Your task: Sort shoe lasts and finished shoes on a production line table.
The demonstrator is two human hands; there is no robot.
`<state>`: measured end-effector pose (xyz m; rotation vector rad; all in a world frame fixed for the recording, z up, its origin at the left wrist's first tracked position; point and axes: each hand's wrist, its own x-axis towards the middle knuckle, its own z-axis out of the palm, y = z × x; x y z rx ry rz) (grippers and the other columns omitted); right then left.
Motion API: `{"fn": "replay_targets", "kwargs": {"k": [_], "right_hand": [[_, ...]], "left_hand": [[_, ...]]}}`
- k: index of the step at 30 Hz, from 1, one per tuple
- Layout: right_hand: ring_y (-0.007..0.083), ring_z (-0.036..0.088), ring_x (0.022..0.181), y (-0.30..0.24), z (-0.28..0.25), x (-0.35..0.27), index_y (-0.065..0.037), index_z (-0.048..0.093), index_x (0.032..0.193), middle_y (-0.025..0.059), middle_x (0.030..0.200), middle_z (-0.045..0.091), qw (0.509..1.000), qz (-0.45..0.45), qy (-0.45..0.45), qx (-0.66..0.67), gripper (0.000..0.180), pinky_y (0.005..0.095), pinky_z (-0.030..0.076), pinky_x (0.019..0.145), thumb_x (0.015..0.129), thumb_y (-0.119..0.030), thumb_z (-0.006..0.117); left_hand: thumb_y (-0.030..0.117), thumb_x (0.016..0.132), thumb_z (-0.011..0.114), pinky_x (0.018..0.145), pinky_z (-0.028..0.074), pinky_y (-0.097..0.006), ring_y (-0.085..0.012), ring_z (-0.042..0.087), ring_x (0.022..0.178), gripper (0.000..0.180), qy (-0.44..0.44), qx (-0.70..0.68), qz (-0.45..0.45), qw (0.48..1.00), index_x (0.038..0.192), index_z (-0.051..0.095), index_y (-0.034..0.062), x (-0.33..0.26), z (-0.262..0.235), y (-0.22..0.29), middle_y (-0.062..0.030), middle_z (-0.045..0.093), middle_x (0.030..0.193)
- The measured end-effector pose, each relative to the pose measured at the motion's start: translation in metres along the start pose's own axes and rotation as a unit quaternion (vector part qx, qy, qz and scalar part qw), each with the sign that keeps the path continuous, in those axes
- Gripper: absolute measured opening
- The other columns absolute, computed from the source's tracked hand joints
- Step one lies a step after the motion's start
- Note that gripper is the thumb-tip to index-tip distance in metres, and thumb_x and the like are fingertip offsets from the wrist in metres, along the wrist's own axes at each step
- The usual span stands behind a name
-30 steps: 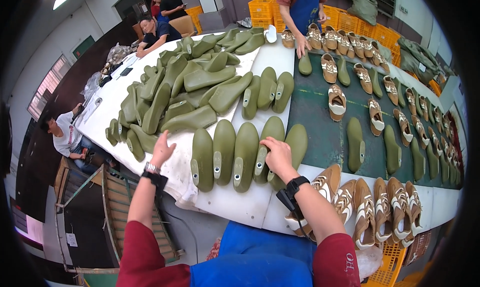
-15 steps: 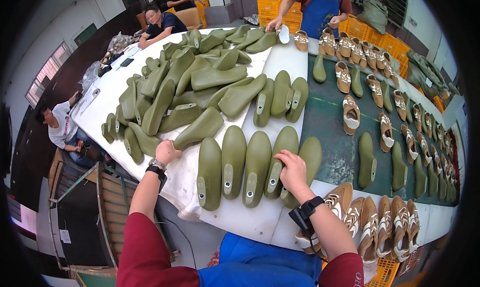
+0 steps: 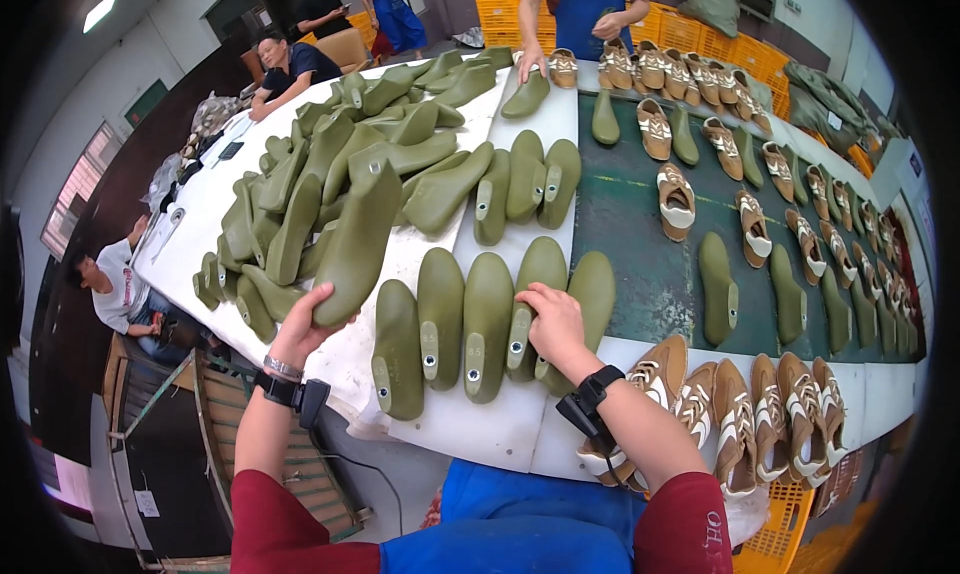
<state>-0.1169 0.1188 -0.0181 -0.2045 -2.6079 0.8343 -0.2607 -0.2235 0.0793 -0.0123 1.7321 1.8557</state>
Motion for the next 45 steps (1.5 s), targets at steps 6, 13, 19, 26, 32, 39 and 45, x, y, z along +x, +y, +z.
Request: {"fn": "replay_targets", "kwargs": {"k": [6,13,19,26,32,39,45], "right_hand": [[0.0272,0.054,0.105,0.001,0.003,0.000,-0.013,0.065,0.097,0.0064,0.112,0.060,0.999,-0.027,0.011,0.018,0.031,0.0390,0.039,0.092,0.074,0.001,0.050],[0.0280,0.054,0.104,-0.008,0.001,-0.005,-0.013,0.065,0.097,0.0068,0.112,0.060,0.999,-0.022,0.026,0.018,0.032,0.0396,0.039,0.091,0.072,0.002,0.052],[0.0279,0.055,0.104,0.002,-0.001,-0.006,-0.013,0.065,0.096,0.0065,0.112,0.060,0.999,-0.017,0.034,0.019,0.028,0.0393,0.040,0.091,0.074,0.000,0.053],[0.0291,0.055,0.102,-0.001,0.003,0.004,-0.012,0.066,0.096,0.0083,0.110,0.061,0.999,-0.043,0.019,0.024,0.032,0.0400,0.041,0.091,0.072,0.001,0.051],[0.0276,0.051,0.114,0.002,0.003,0.004,-0.015,0.065,0.104,0.0098,0.121,0.057,0.999,-0.040,-0.022,-0.015,0.039,0.0406,0.036,0.098,0.074,0.003,0.049],[0.0290,0.052,0.113,0.002,0.004,0.001,-0.015,0.066,0.102,0.0106,0.123,0.057,0.997,-0.029,-0.065,0.039,0.042,0.0397,0.036,0.099,0.072,0.007,0.045],[0.0293,0.052,0.113,0.000,0.010,0.001,-0.014,0.066,0.101,0.0112,0.121,0.057,0.998,-0.043,-0.050,0.024,0.044,0.0394,0.038,0.097,0.070,0.009,0.045]], "left_hand": [[0.027,0.085,0.060,0.064,0.058,-0.028,-0.0333,0.062,0.088,0.050,-0.083,-0.206,-0.047,0.974,0.117,0.044,-0.0082,0.115,0.066,0.073,-0.0256,0.055,0.108],[0.015,0.089,0.052,0.077,0.057,-0.031,-0.0347,0.060,0.095,0.037,0.003,-0.168,0.080,0.983,0.113,0.041,-0.0123,0.259,0.121,0.082,-0.0254,0.055,0.106],[0.010,0.089,0.052,0.090,0.049,-0.035,-0.0285,0.056,0.103,0.032,-0.029,-0.128,0.147,0.980,0.116,0.044,-0.0068,0.208,0.125,0.093,-0.0215,0.053,0.113],[0.019,0.087,0.060,0.093,0.041,-0.029,-0.0166,0.051,0.109,0.042,-0.047,0.341,0.193,0.919,0.126,0.050,0.0051,0.030,0.026,0.026,-0.0068,0.056,0.120],[0.026,0.075,0.073,0.107,0.027,-0.038,-0.0317,0.032,0.129,0.089,0.036,0.372,0.211,0.903,0.139,0.020,-0.0044,-0.067,0.028,-0.141,-0.0235,0.033,0.136],[0.012,0.078,0.067,0.102,0.034,-0.035,-0.0273,0.041,0.124,0.081,0.165,0.302,0.245,0.906,0.141,0.017,-0.0001,-0.025,0.048,-0.182,-0.0199,0.040,0.133],[0.023,0.080,0.066,0.100,0.036,-0.036,-0.0285,0.044,0.122,0.084,0.086,0.299,0.221,0.924,0.143,0.014,0.0035,0.001,0.029,-0.140,-0.0216,0.041,0.134]]}}
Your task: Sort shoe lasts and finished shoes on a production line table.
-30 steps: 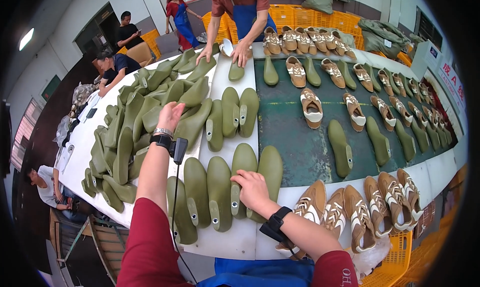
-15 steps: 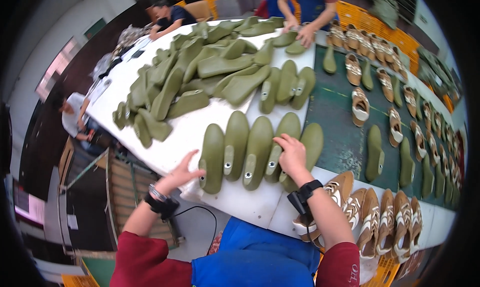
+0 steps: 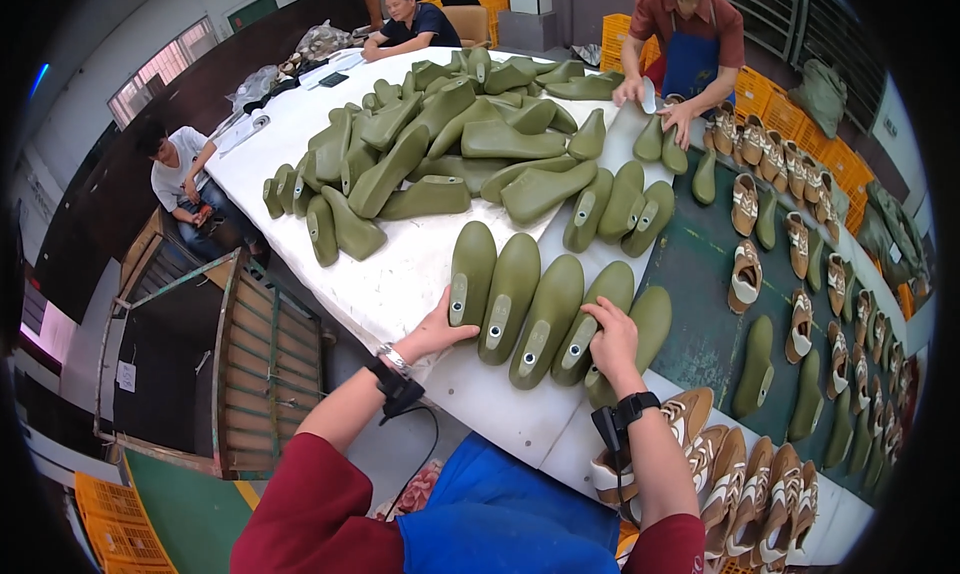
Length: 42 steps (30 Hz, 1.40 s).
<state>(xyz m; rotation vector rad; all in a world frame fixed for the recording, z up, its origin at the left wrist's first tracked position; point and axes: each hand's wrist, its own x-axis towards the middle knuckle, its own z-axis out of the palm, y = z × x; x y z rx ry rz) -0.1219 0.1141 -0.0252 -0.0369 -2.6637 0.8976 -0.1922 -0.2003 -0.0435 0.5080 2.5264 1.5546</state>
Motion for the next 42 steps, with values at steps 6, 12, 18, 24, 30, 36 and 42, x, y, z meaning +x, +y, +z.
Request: {"fn": "replay_targets", "kwargs": {"k": [6,12,18,24,30,36,42], "right_hand": [[0.0300,0.052,0.112,0.012,-0.012,-0.004,-0.013,0.065,0.100,0.0109,0.120,0.058,0.999,0.015,0.027,-0.023,0.042,0.0394,0.039,0.096,0.070,0.009,0.045],[0.0309,0.052,0.111,-0.004,0.001,-0.003,-0.012,0.065,0.098,0.0112,0.116,0.059,0.999,-0.020,0.034,-0.015,0.040,0.0393,0.041,0.094,0.070,0.010,0.046],[0.0323,0.048,0.114,-0.003,0.005,-0.007,-0.011,0.064,0.099,0.0118,0.119,0.056,0.999,-0.010,0.045,0.001,0.039,0.0393,0.040,0.096,0.072,0.010,0.046],[0.0355,0.046,0.115,0.004,-0.001,-0.008,-0.009,0.063,0.100,0.0133,0.120,0.054,0.997,0.002,0.064,0.041,0.034,0.0404,0.038,0.097,0.074,0.009,0.049],[0.0363,0.046,0.118,0.059,-0.032,-0.024,-0.018,0.026,0.142,0.0222,0.128,0.045,0.948,0.167,0.029,-0.269,0.085,0.0440,0.039,0.097,0.072,-0.034,0.070],[0.0402,0.057,0.102,0.062,-0.045,-0.018,-0.016,0.019,0.144,0.0265,0.115,0.053,0.956,0.249,-0.072,-0.135,0.092,0.0434,0.047,0.084,0.071,-0.036,0.071],[0.0408,0.060,0.096,0.090,-0.035,-0.021,-0.009,0.013,0.144,0.0273,0.107,0.060,0.969,0.235,-0.011,-0.072,0.096,0.0431,0.048,0.082,0.072,-0.034,0.071]], "left_hand": [[0.037,0.082,0.064,0.097,0.035,-0.044,-0.0297,0.041,0.121,0.075,0.240,-0.210,-0.243,0.916,0.138,0.028,0.0049,0.074,-0.087,-0.028,-0.0188,0.045,0.131],[0.023,0.078,0.063,0.098,0.035,-0.036,-0.0279,0.047,0.117,0.067,0.473,-0.371,-0.217,0.769,0.130,0.035,-0.0103,0.111,-0.168,-0.131,-0.0176,0.044,0.134],[0.031,0.080,0.063,0.095,0.036,-0.036,-0.0207,0.045,0.115,0.055,0.432,-0.476,-0.331,0.690,0.127,0.045,0.0111,0.120,-0.194,-0.137,-0.0053,0.044,0.134],[0.044,0.068,0.072,0.104,0.027,-0.050,-0.0393,0.031,0.129,0.102,0.426,0.006,-0.368,0.827,0.144,0.013,0.0118,0.149,-0.165,-0.118,-0.0322,0.022,0.141],[0.050,0.064,0.072,0.104,0.027,-0.050,-0.0502,0.025,0.127,0.115,0.374,0.161,-0.469,0.784,0.146,-0.003,0.0224,0.159,-0.151,-0.093,-0.0402,0.008,0.139],[0.042,0.066,0.068,0.100,0.034,-0.046,-0.0459,0.036,0.121,0.107,0.388,0.151,-0.478,0.773,0.147,0.000,0.0217,0.142,-0.164,-0.097,-0.0382,0.017,0.136],[0.021,0.075,0.065,0.092,0.039,-0.045,-0.0278,0.051,0.108,0.055,0.232,-0.357,-0.298,0.854,0.126,0.045,0.0107,0.047,-0.201,-0.083,-0.0116,0.056,0.117]]}}
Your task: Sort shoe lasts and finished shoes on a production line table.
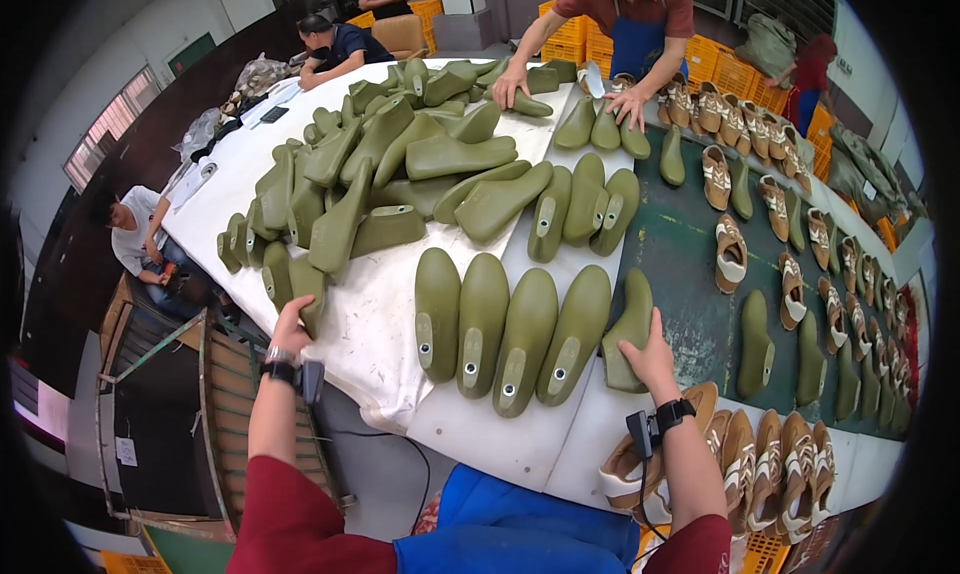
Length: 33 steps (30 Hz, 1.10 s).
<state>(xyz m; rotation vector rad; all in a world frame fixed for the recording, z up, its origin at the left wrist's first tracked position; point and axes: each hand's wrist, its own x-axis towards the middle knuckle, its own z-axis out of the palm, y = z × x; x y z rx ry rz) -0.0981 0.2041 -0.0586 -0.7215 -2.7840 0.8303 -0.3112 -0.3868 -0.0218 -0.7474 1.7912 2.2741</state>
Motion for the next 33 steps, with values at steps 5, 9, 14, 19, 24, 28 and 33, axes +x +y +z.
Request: {"fn": "replay_targets", "kwargs": {"k": [5,9,14,19,24,28,33], "right_hand": [[0.0407,0.060,0.097,0.004,-0.002,0.002,-0.008,0.012,0.144,0.0266,0.106,0.061,1.000,0.012,0.009,-0.002,0.096,0.0430,0.048,0.082,0.073,-0.035,0.070],[0.0405,0.060,0.096,-0.008,-0.006,0.001,-0.008,0.011,0.144,0.0263,0.105,0.061,0.999,0.032,-0.001,-0.009,0.095,0.0432,0.048,0.082,0.074,-0.035,0.069],[0.0401,0.059,0.097,-0.011,-0.010,-0.003,-0.008,0.010,0.145,0.0254,0.106,0.060,0.998,0.058,-0.018,-0.004,0.094,0.0436,0.047,0.084,0.075,-0.035,0.068],[0.0400,0.058,0.099,-0.008,-0.007,-0.008,-0.008,0.011,0.145,0.0260,0.107,0.059,0.998,0.062,-0.021,0.016,0.095,0.0436,0.046,0.086,0.075,-0.035,0.068],[0.0392,0.057,0.103,-0.021,-0.006,-0.010,-0.009,0.011,0.145,0.0258,0.113,0.056,0.997,0.073,-0.031,0.022,0.094,0.0429,0.046,0.087,0.075,-0.036,0.068],[0.0391,0.056,0.104,-0.025,-0.005,-0.010,-0.010,0.012,0.145,0.0255,0.116,0.054,0.996,0.075,-0.029,0.025,0.093,0.0426,0.046,0.088,0.075,-0.036,0.068],[0.0391,0.056,0.104,-0.005,-0.006,-0.006,-0.009,0.013,0.144,0.0252,0.116,0.055,0.995,0.091,-0.012,0.024,0.092,0.0427,0.046,0.087,0.075,-0.035,0.068]], "left_hand": [[0.028,0.086,0.055,0.090,0.041,-0.047,-0.0297,0.052,0.108,0.046,-0.142,-0.193,-0.079,0.968,0.126,0.047,0.0091,-0.142,0.016,0.010,-0.0119,0.053,0.122],[0.034,0.087,0.051,0.096,0.038,-0.050,-0.0371,0.043,0.119,0.057,-0.277,-0.192,-0.021,0.941,0.135,0.038,0.0076,-0.165,0.047,0.027,-0.0175,0.044,0.133],[0.037,0.088,0.051,0.100,0.035,-0.053,-0.0372,0.040,0.122,0.057,-0.366,-0.177,-0.115,0.906,0.134,0.038,0.0061,-0.132,0.171,0.064,-0.0189,0.038,0.137],[0.036,0.087,0.054,0.098,0.033,-0.057,-0.0311,0.040,0.122,0.052,-0.378,-0.114,-0.158,0.905,0.129,0.042,0.0084,-0.040,0.304,0.069,-0.0158,0.045,0.131],[0.038,0.086,0.055,0.097,0.035,-0.054,-0.0371,0.038,0.120,0.061,-0.271,-0.079,-0.045,0.958,0.134,0.030,0.0092,0.045,0.387,0.060,-0.0242,0.029,0.138],[0.027,0.083,0.065,0.096,0.040,-0.044,-0.0347,0.040,0.119,0.067,-0.213,-0.164,0.055,0.962,0.134,0.029,0.0042,0.062,0.388,0.063,-0.0228,0.025,0.140],[0.018,0.088,0.058,0.103,0.034,-0.040,-0.0312,0.039,0.125,0.053,-0.301,-0.017,0.114,0.947,0.134,0.036,0.0032,0.004,0.328,0.085,-0.0179,0.039,0.136]]}}
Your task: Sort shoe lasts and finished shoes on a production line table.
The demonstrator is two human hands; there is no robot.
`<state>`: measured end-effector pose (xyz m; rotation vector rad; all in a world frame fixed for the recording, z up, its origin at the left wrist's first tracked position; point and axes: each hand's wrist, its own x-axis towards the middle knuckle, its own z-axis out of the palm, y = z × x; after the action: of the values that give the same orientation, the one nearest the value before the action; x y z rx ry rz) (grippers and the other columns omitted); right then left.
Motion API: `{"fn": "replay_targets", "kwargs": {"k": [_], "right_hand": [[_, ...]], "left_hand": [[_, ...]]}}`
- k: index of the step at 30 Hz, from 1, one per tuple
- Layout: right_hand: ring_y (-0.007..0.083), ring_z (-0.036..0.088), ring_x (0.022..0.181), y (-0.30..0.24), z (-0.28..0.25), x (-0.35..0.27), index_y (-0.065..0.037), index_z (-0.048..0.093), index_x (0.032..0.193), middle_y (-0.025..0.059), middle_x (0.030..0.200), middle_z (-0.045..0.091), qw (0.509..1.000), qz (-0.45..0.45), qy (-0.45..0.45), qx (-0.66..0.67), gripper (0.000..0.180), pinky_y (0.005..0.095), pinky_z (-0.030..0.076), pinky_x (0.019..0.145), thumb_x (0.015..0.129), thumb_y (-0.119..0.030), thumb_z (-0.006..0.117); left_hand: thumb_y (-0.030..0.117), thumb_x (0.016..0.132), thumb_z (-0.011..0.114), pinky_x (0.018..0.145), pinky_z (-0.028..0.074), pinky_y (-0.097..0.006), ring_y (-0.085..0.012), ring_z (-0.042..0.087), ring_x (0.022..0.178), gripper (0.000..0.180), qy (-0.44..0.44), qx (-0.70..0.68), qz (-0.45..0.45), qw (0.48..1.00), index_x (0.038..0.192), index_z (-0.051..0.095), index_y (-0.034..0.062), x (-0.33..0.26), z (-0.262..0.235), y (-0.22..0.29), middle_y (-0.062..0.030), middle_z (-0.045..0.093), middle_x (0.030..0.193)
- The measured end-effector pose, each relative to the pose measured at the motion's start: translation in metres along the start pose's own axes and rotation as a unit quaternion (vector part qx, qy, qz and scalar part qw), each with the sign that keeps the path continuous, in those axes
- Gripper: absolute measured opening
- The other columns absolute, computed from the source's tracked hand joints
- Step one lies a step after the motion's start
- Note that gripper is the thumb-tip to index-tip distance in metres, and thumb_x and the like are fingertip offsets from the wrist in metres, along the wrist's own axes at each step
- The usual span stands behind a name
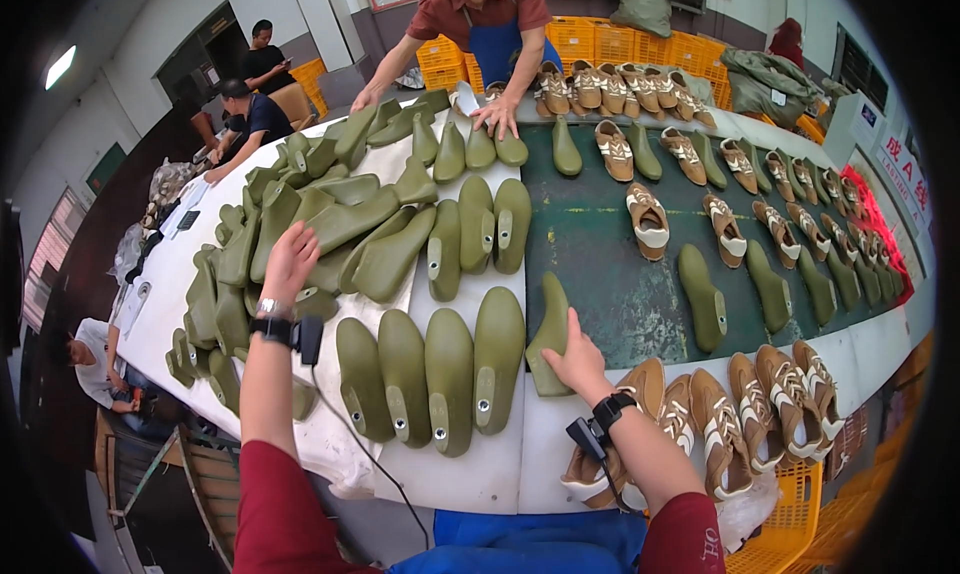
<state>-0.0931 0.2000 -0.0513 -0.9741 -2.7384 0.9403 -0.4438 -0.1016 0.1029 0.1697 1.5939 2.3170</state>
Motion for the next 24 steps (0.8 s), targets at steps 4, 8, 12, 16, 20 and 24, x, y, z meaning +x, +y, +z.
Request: {"fn": "replay_targets", "kwargs": {"k": [4,8,12,16,20,24], "right_hand": [[0.0369,0.056,0.107,-0.001,0.007,0.005,-0.008,0.018,0.143,0.0250,0.118,0.055,0.997,-0.008,0.002,0.073,0.089,0.0410,0.046,0.089,0.074,-0.032,0.068],[0.0317,0.057,0.109,0.006,0.003,0.008,-0.004,0.032,0.138,0.0232,0.121,0.055,0.986,0.047,0.008,0.162,0.079,0.0375,0.045,0.091,0.074,-0.028,0.069],[0.0234,0.061,0.097,-0.006,-0.026,-0.006,0.002,0.047,0.123,0.0144,0.112,0.060,0.884,0.104,-0.087,0.448,0.046,0.0350,0.052,0.081,0.084,-0.017,0.063],[0.0260,0.062,0.094,-0.012,-0.044,-0.057,0.000,0.049,0.120,0.0146,0.109,0.060,0.674,0.171,-0.208,0.688,0.041,0.0381,0.052,0.083,0.092,-0.030,0.054],[0.0288,0.060,0.099,-0.011,-0.034,-0.117,-0.004,0.047,0.125,0.0161,0.115,0.057,0.504,0.212,-0.292,0.785,0.052,0.0382,0.049,0.089,0.093,-0.046,0.045],[0.0312,0.056,0.105,-0.007,-0.018,-0.149,-0.006,0.046,0.126,0.0163,0.117,0.055,0.493,0.234,-0.322,0.773,0.058,0.0398,0.049,0.089,0.094,-0.053,0.035]], "left_hand": [[0.026,0.082,0.063,0.102,0.034,-0.040,-0.0320,0.038,0.126,0.058,0.107,0.391,0.130,0.905,0.129,0.042,-0.0007,-0.071,-0.123,-0.012,-0.0188,0.042,0.134],[0.039,0.066,0.076,0.104,0.032,-0.043,-0.0399,0.037,0.125,0.097,0.292,0.656,0.042,0.695,0.140,0.025,0.0010,-0.128,-0.211,-0.067,-0.0275,0.036,0.136],[0.039,0.063,0.078,0.102,0.035,-0.042,-0.0365,0.040,0.123,0.113,0.345,0.444,-0.085,0.822,0.144,0.008,0.0025,-0.146,-0.218,-0.085,-0.0260,0.035,0.137],[0.038,0.061,0.079,0.101,0.036,-0.037,-0.0317,0.044,0.121,0.117,0.347,0.334,-0.075,0.873,0.143,0.006,-0.0031,-0.135,-0.247,-0.085,-0.0227,0.038,0.136],[0.035,0.063,0.074,0.098,0.038,-0.035,-0.0322,0.047,0.118,0.111,0.297,0.432,-0.048,0.850,0.142,0.008,-0.0054,-0.131,-0.243,-0.086,-0.0239,0.044,0.131],[0.041,0.063,0.070,0.096,0.040,-0.038,-0.0364,0.049,0.115,0.104,0.185,0.556,-0.118,0.802,0.144,0.014,0.0059,-0.158,-0.199,-0.070,-0.0273,0.044,0.130]]}}
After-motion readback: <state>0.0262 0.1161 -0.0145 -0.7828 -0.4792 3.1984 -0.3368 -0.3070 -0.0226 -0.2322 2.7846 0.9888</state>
